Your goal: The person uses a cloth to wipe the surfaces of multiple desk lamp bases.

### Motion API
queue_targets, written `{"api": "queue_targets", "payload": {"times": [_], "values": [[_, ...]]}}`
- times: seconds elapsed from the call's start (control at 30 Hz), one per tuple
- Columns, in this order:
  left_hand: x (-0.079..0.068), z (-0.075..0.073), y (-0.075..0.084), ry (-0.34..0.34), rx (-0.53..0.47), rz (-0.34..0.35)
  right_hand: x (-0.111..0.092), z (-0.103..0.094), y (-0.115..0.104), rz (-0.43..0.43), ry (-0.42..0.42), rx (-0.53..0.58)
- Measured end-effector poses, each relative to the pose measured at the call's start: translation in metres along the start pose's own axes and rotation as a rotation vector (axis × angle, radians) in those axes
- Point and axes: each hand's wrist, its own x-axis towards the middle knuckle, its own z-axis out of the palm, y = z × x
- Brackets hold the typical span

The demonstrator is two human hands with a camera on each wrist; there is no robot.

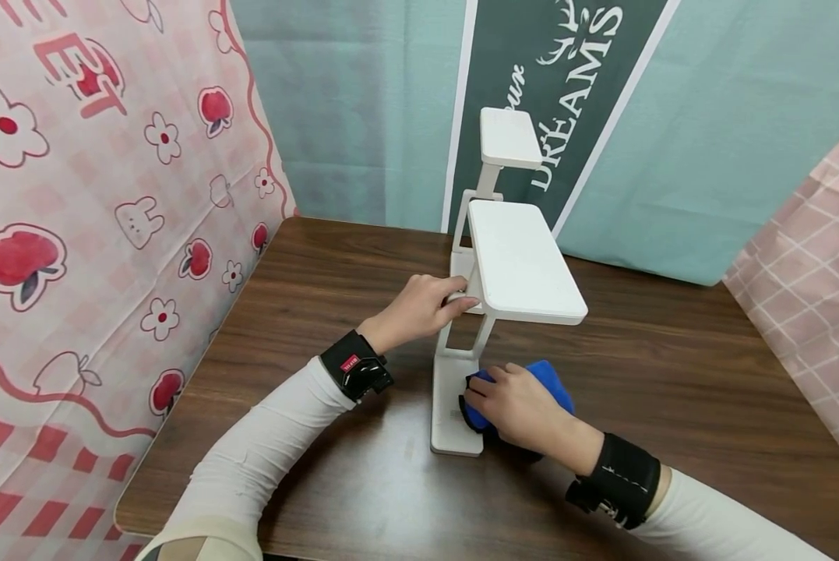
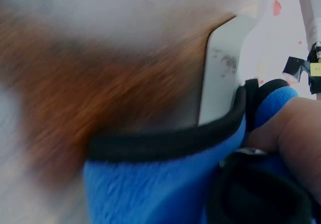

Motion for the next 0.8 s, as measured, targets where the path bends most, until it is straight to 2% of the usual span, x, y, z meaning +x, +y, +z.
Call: {"api": "queue_targets", "payload": {"times": [0.13, 0.27, 0.37, 0.57, 0.8], "values": [[0.001, 0.001, 0.002, -0.007, 0.005, -0.012, 0.006, -0.003, -0.009, 0.000, 0.003, -0.082], [0.004, 0.002, 0.004, -0.014, 0.002, -0.021, 0.016, -0.007, -0.021, -0.022, -0.048, -0.164], [0.005, 0.002, 0.005, -0.023, -0.006, -0.024, 0.023, -0.011, -0.029, -0.043, -0.073, -0.176], [0.035, 0.035, 0.032, -0.104, -0.131, 0.148, -0.012, -0.025, -0.051, 0.165, -0.185, -0.194], [0.059, 0.073, 0.073, -0.197, -0.272, 0.354, -0.074, -0.047, -0.083, 0.442, -0.231, -0.189]]}}
